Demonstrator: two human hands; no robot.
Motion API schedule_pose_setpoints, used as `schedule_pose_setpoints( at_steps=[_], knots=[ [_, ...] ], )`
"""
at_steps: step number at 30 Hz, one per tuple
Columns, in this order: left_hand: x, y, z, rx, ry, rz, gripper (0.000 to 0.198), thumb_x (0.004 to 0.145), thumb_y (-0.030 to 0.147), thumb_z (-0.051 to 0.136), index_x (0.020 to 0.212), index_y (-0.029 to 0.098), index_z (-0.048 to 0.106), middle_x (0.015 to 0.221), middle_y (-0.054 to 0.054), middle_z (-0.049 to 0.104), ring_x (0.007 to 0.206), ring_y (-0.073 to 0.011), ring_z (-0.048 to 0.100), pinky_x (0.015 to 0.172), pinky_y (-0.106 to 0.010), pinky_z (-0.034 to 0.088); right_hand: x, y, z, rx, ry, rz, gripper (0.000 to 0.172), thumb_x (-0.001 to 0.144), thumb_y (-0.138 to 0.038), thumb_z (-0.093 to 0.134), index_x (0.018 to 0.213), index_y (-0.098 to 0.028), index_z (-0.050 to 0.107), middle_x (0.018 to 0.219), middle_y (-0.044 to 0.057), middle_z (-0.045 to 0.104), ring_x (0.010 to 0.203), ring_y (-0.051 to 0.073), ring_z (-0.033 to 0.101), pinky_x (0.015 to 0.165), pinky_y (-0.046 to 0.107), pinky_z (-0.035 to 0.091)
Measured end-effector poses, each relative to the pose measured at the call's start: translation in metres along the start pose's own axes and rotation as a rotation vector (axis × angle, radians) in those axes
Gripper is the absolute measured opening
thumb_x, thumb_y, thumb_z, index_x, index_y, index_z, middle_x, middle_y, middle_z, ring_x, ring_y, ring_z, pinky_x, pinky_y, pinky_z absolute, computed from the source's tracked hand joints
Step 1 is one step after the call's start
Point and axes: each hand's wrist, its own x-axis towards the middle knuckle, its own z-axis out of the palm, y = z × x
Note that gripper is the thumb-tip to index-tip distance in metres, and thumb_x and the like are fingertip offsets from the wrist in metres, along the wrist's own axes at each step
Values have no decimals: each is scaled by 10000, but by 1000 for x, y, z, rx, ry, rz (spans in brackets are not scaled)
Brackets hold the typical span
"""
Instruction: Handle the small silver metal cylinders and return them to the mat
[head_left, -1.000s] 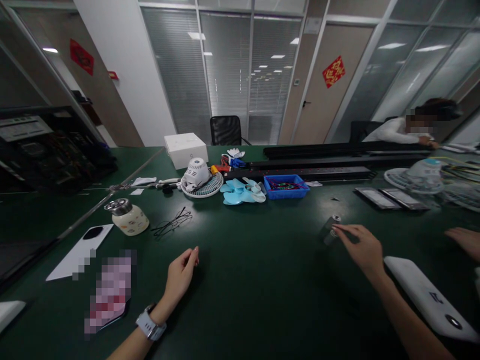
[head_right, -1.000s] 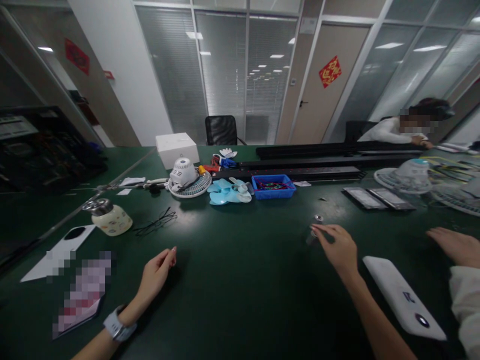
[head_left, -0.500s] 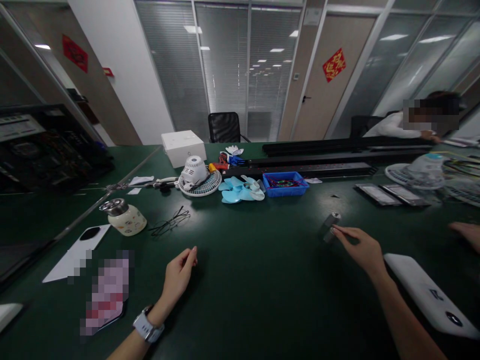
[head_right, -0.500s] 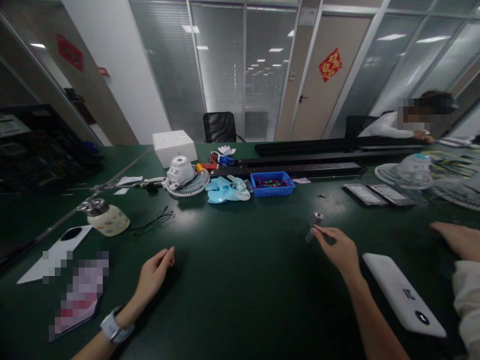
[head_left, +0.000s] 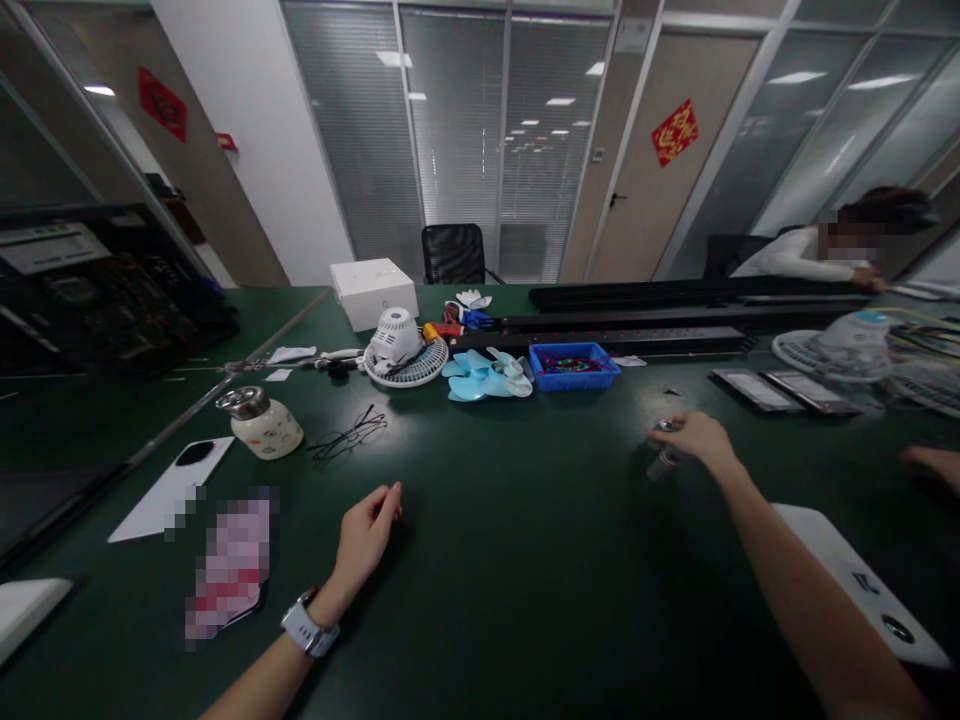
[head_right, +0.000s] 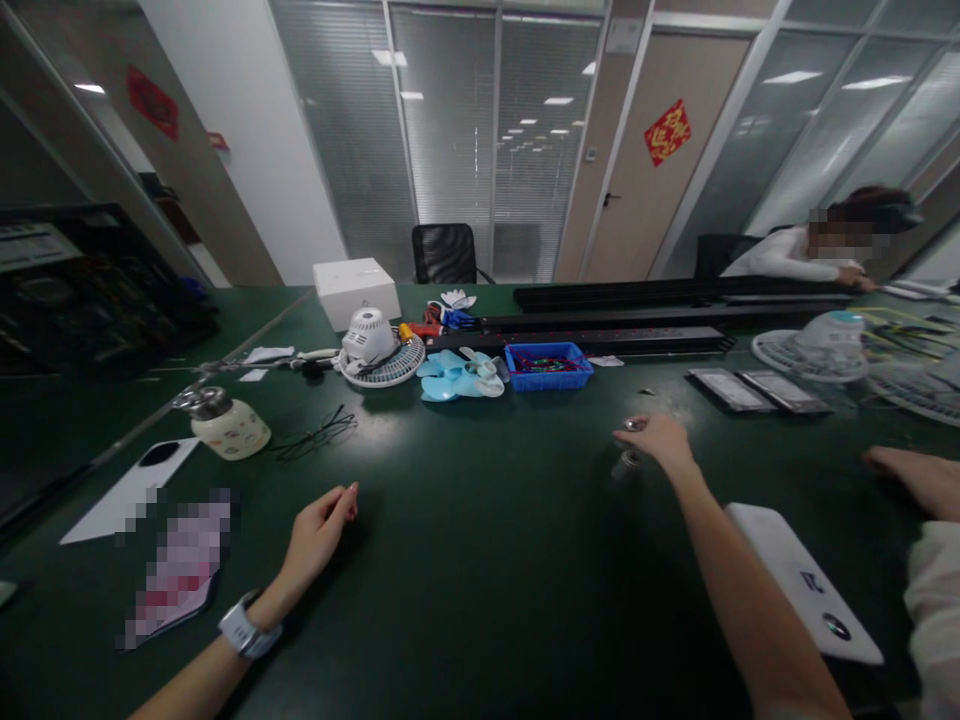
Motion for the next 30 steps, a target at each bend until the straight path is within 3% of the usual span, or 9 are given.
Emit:
schedule_pose_setpoints(
  at_steps=[4,8,12,15,18,21,26,30],
  knots=[
    [1,0,1,26,1,7,461,886,538,397,605,193,519,557,30,505,557,-137,501,556,-226,356,7,-49,9,22,-274,-10,389,578,-468,753,834,-176,757,738,89,718,679,224,663,577,290,470],
    [1,1,4,49,-8,21,458,889,522,400,613,188,550,565,22,527,576,-142,516,568,-230,366,-6,-137,24,76,-413,-235,322,601,-375,756,862,-186,748,820,63,729,769,218,675,656,275,497],
    [-2,14,14,13,-63,108,352,872,488,469,823,192,653,719,-6,626,667,-158,560,614,-243,414,-54,-224,48,353,-469,-494,346,619,-403,751,909,-214,739,845,36,728,778,213,676,707,300,511],
    [1,28,29,-51,-82,200,333,845,459,545,1049,212,637,903,-32,667,792,-170,596,702,-264,457,-98,-264,68,649,-521,-527,396,630,-399,746,979,-215,714,882,28,729,796,204,678,719,298,523],
    [11,37,41,-101,-15,231,325,834,442,576,1036,193,630,915,-42,666,814,-170,606,731,-279,471,-129,-281,83,850,-511,-469,349,661,-324,715,990,-210,693,896,19,728,798,188,676,730,292,527],
    [21,40,46,-119,48,224,324,821,427,597,1037,189,641,913,-43,663,768,-162,607,709,-288,488,-141,-283,91,907,-463,-427,320,674,-321,706,973,-209,687,900,20,724,802,187,668,742,303,524],
    [30,49,39,-63,-9,353,247,836,406,589,903,219,736,963,-64,651,878,-189,607,808,-326,488,-140,-280,91,859,-453,-439,293,687,-397,706,908,-205,694,837,19,717,744,180,651,693,293,507],
    [34,47,26,-21,124,375,251,841,406,588,918,228,748,948,-62,652,917,-203,587,843,-336,462,-141,-280,93,905,-454,-434,384,667,-452,727,955,-201,689,863,25,719,762,180,652,693,287,499]
  ],
)
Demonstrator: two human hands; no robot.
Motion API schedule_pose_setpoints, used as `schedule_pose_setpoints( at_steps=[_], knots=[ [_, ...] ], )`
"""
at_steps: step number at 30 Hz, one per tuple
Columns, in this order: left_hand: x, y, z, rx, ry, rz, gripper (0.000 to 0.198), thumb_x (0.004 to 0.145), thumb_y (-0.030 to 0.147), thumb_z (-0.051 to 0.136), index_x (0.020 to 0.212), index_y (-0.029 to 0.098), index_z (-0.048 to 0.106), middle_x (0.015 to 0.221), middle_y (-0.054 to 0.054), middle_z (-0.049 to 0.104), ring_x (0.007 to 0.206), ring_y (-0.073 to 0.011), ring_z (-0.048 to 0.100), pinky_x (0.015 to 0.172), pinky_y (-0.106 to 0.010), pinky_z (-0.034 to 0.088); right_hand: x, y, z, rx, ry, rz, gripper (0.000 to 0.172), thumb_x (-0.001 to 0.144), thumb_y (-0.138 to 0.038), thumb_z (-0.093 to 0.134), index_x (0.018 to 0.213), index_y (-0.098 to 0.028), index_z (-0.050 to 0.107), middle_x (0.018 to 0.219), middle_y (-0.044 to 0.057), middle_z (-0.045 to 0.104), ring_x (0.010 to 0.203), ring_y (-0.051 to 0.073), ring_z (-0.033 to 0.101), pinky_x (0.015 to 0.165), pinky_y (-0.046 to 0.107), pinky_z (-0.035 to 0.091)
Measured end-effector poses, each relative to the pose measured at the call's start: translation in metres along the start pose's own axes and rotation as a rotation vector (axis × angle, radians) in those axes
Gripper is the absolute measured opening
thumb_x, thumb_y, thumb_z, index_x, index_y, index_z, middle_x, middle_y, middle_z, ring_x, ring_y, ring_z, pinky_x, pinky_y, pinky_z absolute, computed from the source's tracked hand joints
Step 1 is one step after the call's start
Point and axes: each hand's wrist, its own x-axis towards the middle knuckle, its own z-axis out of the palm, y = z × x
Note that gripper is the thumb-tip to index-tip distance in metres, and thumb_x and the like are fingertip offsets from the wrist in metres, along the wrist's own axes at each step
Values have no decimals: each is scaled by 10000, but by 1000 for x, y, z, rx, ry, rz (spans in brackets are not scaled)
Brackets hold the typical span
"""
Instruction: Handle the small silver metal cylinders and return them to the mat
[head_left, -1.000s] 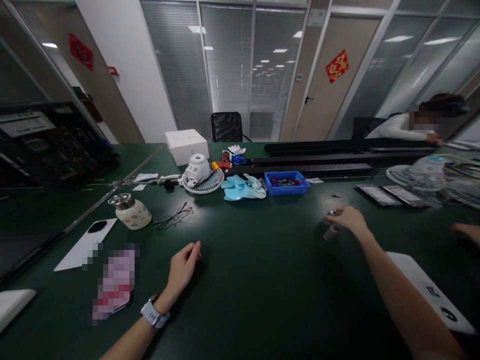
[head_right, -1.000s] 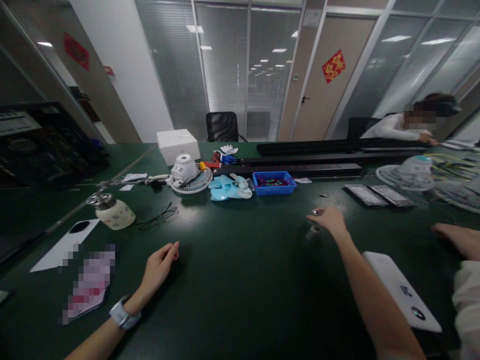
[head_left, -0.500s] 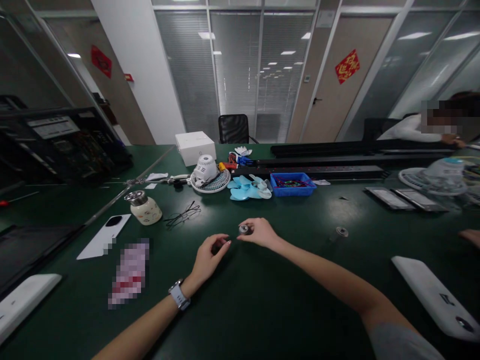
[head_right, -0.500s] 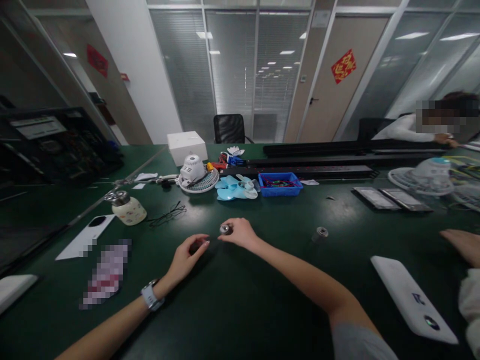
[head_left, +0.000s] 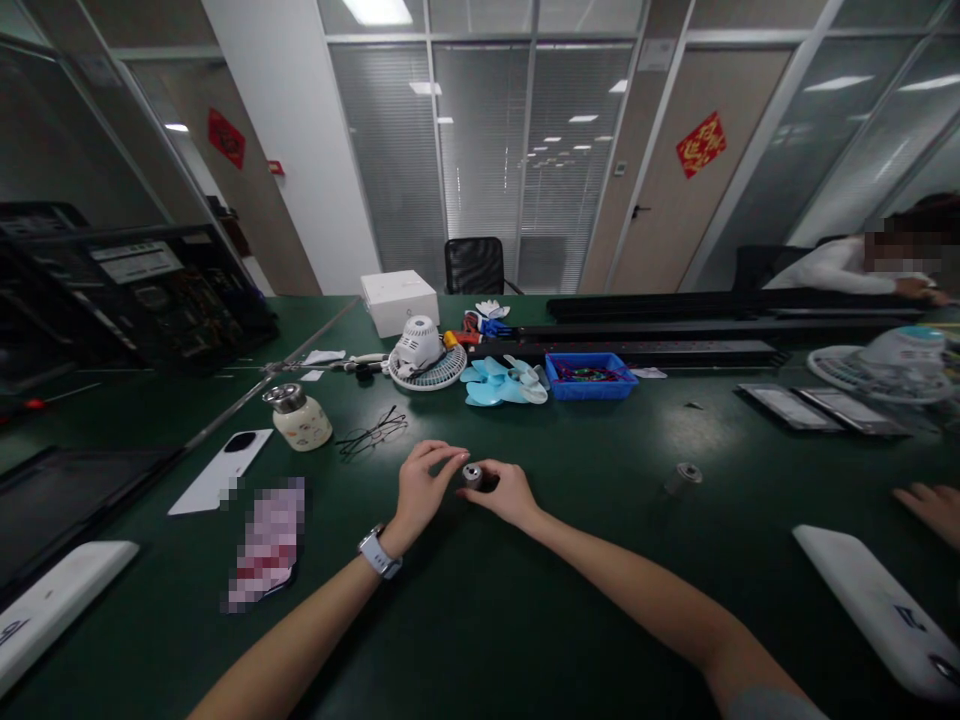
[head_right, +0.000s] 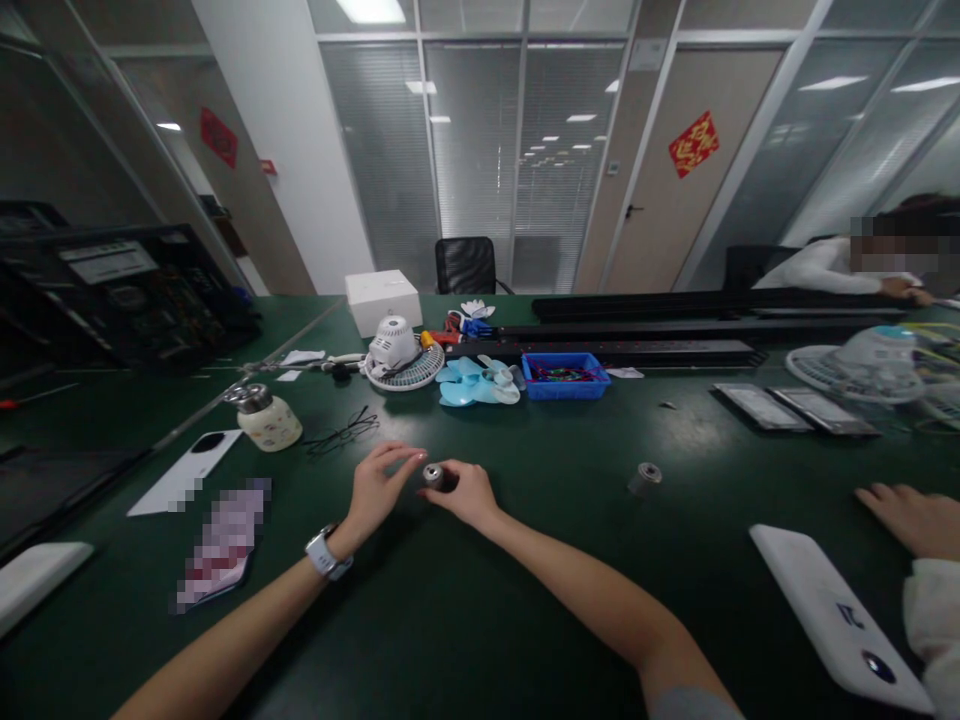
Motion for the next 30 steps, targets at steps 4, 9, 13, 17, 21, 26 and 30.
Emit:
schedule_pose_setpoints(
  at_steps=[4,9,13,17,21,26,30],
  knots=[
    [-7,-25,-10,178,-31,-76,236,807,432,618,929,286,757,899,-42,648,887,-216,535,815,-352,421,0,3,2,-19,13,-3,424,655,-485,735,967,-202,691,902,38,716,804,189,645,729,301,490],
    [-18,-48,-9,332,-197,-162,242,773,482,632,915,333,760,799,-40,656,797,-223,478,700,-320,355,2,-2,0,-216,29,-13,426,652,-511,736,961,-221,702,901,46,709,831,202,616,756,323,454],
    [-19,-49,-9,311,-206,-161,293,776,510,614,975,339,742,794,-39,670,777,-222,479,673,-300,334,10,-10,-18,-411,-40,-40,428,638,-579,717,903,-243,716,896,43,712,879,225,607,820,364,411],
    [-21,-49,-13,237,-121,-171,365,836,502,533,1072,288,710,797,-39,679,756,-207,498,689,-294,350,20,-2,-74,-628,-142,17,438,632,-603,693,904,-261,724,888,30,719,892,246,621,831,383,398],
    [-21,-50,-14,225,-76,-208,407,888,498,438,1090,266,704,775,-40,684,739,-208,506,679,-293,351,21,24,-163,-920,-155,289,398,627,-561,687,886,-262,729,859,39,721,861,250,648,800,365,412],
    [-20,-45,-12,243,-94,-207,427,906,495,382,1047,273,718,732,-25,670,711,-205,515,674,-290,353,8,50,-260,-1161,-70,727,310,576,-426,738,801,-213,721,833,95,710,869,285,651,830,440,394],
    [-20,-43,-13,201,-39,-277,463,919,474,324,1087,240,687,722,-23,643,738,-214,529,671,-294,375,2,42,-266,-1241,47,737,354,554,-358,772,843,-162,714,904,148,697,930,331,622,881,542,347]
  ],
)
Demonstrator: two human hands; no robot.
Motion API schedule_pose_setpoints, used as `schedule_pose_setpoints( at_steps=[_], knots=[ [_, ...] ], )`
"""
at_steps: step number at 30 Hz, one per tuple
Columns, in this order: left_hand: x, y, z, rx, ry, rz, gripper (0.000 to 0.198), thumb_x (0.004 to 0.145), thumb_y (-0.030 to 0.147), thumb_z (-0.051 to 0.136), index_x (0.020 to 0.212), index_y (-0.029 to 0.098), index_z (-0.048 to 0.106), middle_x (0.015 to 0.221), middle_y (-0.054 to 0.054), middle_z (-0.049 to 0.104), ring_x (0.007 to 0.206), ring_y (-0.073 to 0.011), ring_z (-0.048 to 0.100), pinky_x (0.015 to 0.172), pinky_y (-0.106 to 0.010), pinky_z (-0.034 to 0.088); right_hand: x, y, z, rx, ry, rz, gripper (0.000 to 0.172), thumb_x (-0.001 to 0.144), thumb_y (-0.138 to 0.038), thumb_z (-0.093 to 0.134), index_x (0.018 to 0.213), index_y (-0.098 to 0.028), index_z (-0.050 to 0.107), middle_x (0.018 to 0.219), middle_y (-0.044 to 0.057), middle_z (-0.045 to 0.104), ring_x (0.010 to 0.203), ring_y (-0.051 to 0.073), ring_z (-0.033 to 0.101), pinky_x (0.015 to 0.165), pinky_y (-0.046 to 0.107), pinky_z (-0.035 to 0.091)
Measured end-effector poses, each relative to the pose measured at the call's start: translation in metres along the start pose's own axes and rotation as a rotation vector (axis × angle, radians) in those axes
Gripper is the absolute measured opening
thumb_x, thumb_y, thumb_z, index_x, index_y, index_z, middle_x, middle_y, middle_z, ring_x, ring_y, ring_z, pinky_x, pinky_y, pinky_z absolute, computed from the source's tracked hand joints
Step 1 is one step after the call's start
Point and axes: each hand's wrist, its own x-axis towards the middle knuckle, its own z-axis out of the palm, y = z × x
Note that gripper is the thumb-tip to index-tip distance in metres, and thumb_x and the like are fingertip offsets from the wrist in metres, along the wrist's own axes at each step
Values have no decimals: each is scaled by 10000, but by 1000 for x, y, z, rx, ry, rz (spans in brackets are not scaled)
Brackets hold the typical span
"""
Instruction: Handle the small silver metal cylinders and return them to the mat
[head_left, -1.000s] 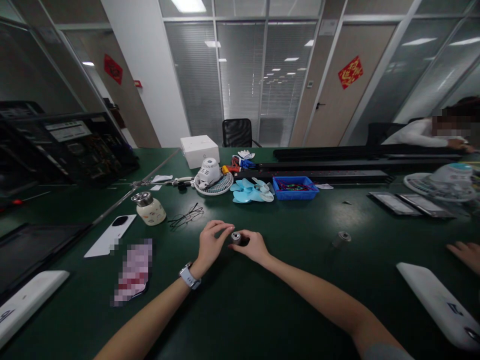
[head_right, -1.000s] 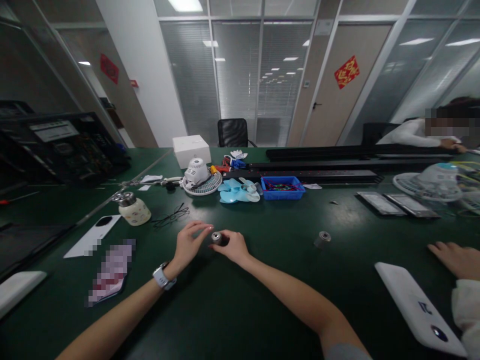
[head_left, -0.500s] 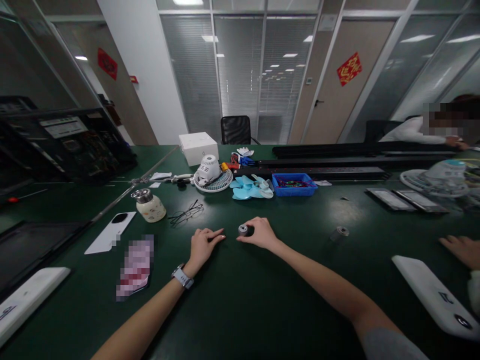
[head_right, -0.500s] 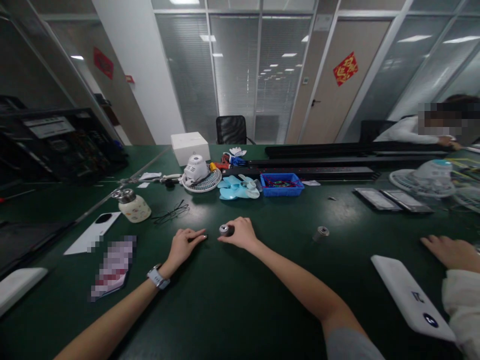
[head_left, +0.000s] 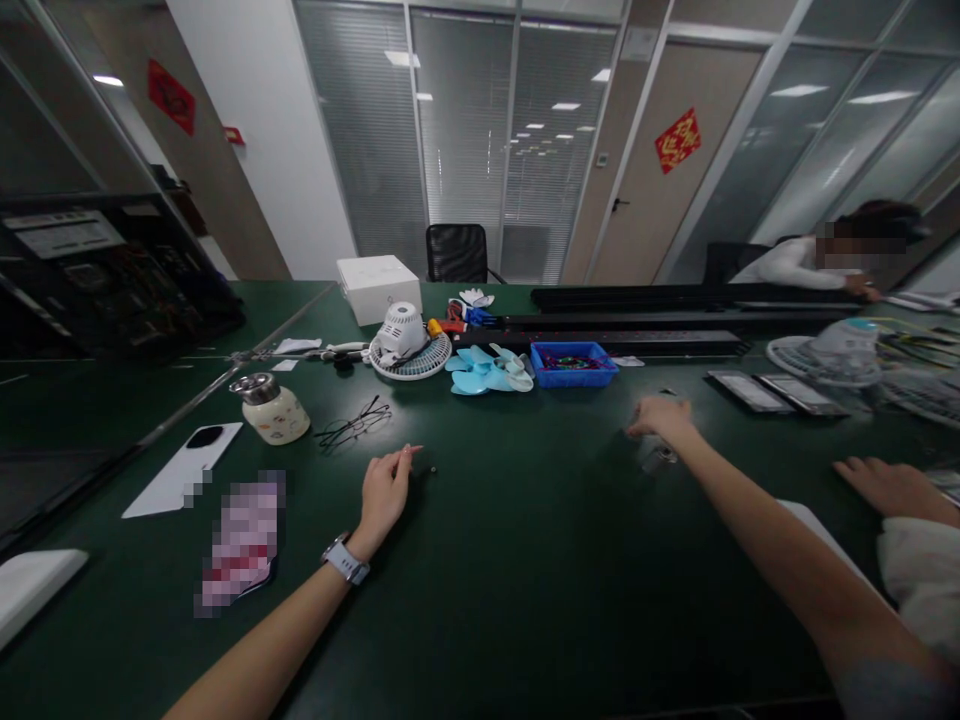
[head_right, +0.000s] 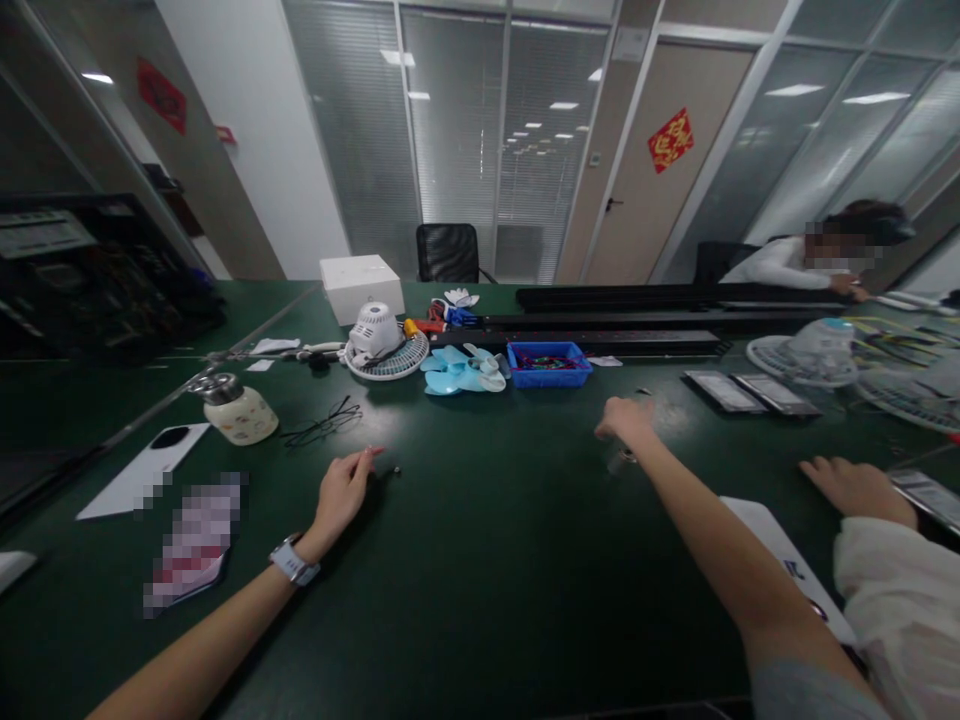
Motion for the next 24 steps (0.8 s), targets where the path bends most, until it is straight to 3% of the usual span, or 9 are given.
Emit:
schedule_pose_setpoints(
  at_steps=[2,4,6,8,13,16,18,21,24],
  knots=[
    [0,0,0,-64,55,-53,449,919,434,306,1096,221,659,741,-19,632,755,-209,547,676,-290,392,-20,-31,-3,104,219,-161,422,637,-399,734,992,-176,696,1008,152,680,1004,325,587,923,546,317],
    [0,0,1,-133,109,-101,412,904,387,309,1078,204,634,745,-9,617,721,-192,558,666,-280,407,-50,-80,-4,335,346,-472,418,754,-433,651,1111,-215,660,1066,125,667,1021,279,573,925,473,344],
    [0,0,1,-187,131,-126,372,879,345,318,1032,196,622,733,1,603,673,-175,557,646,-269,415,-82,-139,0,596,196,-778,402,814,-488,587,1141,-264,647,988,66,683,920,210,595,830,355,408],
    [-1,0,0,-216,130,-123,338,855,313,322,966,196,619,713,6,592,664,-172,559,637,-262,417,-108,-194,11,728,39,-932,467,777,-554,610,1147,-272,648,884,28,677,811,171,595,715,284,420],
    [-2,-1,-2,-225,130,-113,279,828,263,330,849,204,602,694,11,579,685,-170,561,655,-256,414,-126,-270,44,763,-5,-903,334,758,-508,662,984,-271,727,771,3,630,708,140,567,626,256,390],
    [-2,-2,-2,-221,110,-117,266,829,264,338,844,208,598,701,13,579,693,-170,563,658,-256,410,-118,-268,49,825,22,-863,200,777,-439,671,844,-270,754,816,15,627,750,136,578,655,252,414],
    [-1,-4,-1,-215,94,-115,264,835,272,342,846,210,598,704,15,579,699,-171,566,665,-258,409,-110,-245,43,890,44,-873,175,777,-410,678,845,-268,754,860,19,648,784,140,595,691,255,440],
    [-1,-6,-1,-204,74,-115,259,843,282,347,860,216,597,709,18,579,698,-170,569,667,-260,405,-87,-176,26,931,139,-821,188,836,-354,615,947,-264,737,894,15,700,803,149,632,740,271,470],
    [-1,-6,0,-184,60,-115,257,845,290,353,869,218,599,712,18,587,696,-173,574,653,-260,404,-56,-80,14,783,336,-575,217,848,-309,572,988,-253,729,984,29,721,885,192,656,803,313,482]
  ],
)
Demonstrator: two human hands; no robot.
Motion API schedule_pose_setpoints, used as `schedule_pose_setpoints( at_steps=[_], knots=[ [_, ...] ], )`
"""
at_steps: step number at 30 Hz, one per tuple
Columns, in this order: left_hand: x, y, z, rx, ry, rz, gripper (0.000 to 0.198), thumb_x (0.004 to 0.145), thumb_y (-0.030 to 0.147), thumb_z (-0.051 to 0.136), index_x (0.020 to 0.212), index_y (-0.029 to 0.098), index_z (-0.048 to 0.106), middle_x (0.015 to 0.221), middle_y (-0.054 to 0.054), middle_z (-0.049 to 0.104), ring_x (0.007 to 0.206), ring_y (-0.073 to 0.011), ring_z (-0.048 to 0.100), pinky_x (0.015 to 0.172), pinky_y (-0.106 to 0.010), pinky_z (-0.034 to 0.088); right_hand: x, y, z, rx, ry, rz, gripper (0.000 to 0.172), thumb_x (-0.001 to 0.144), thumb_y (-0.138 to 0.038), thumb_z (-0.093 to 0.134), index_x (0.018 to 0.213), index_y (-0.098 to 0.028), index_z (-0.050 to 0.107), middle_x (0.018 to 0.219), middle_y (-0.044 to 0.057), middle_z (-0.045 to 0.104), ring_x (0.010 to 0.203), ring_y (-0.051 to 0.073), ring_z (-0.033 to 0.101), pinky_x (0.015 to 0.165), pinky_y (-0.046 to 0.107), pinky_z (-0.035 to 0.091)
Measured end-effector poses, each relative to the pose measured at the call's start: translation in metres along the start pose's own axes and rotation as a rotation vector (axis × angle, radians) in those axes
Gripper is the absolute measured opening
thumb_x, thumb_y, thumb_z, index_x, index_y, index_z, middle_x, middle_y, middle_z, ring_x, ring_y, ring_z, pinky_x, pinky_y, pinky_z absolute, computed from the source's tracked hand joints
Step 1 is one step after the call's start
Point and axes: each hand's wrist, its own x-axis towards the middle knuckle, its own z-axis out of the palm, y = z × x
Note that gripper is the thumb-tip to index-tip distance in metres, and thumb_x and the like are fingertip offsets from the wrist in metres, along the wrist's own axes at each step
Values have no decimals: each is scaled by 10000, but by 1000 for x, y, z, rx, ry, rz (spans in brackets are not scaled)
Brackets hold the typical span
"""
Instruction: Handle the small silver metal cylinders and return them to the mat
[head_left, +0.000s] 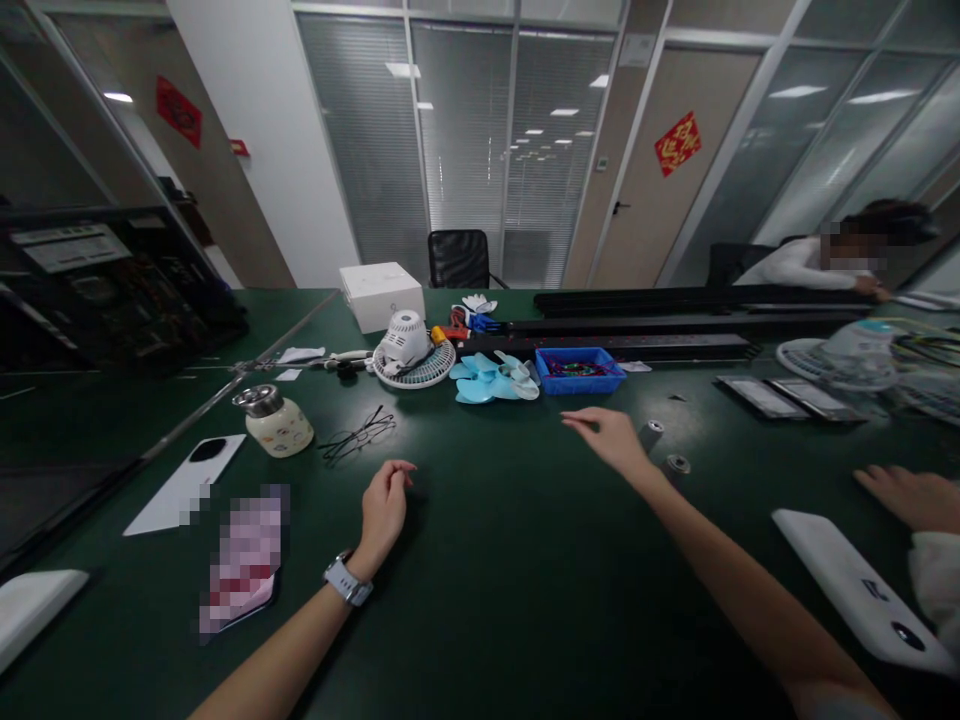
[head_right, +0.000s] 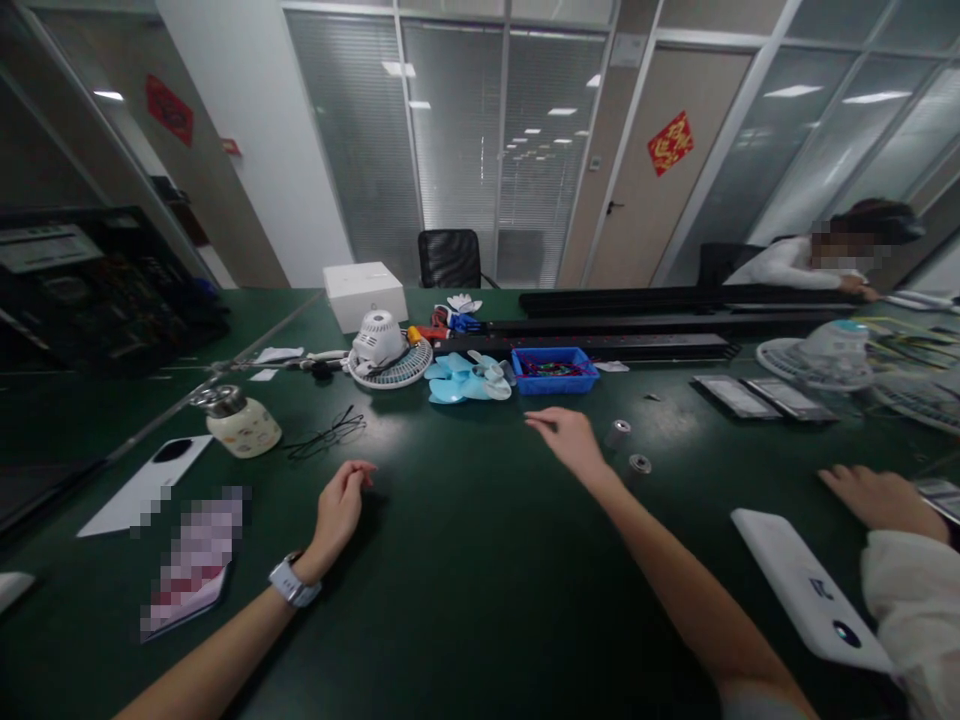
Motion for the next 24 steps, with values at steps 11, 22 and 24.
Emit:
schedule_pose_setpoints(
  at_steps=[11,22,24],
  knots=[
    [0,1,2,23,-5,-15,252,848,304,365,874,220,601,703,21,587,691,-173,581,645,-259,406,-26,104,-68,-540,80,352,283,832,-289,531,1009,-216,740,892,88,738,751,246,684,647,316,496],
    [-2,10,0,9,6,-23,243,835,294,378,860,210,604,692,19,581,676,-165,572,635,-251,406,-29,93,-69,-602,33,420,293,862,-261,511,1055,-206,725,889,110,734,737,231,664,667,309,467],
    [-2,11,0,8,7,-24,245,832,295,379,862,209,606,692,18,584,671,-164,570,626,-248,406,-28,93,-69,-608,42,425,298,864,-265,507,1057,-199,724,879,117,732,713,229,654,656,314,457]
  ],
)
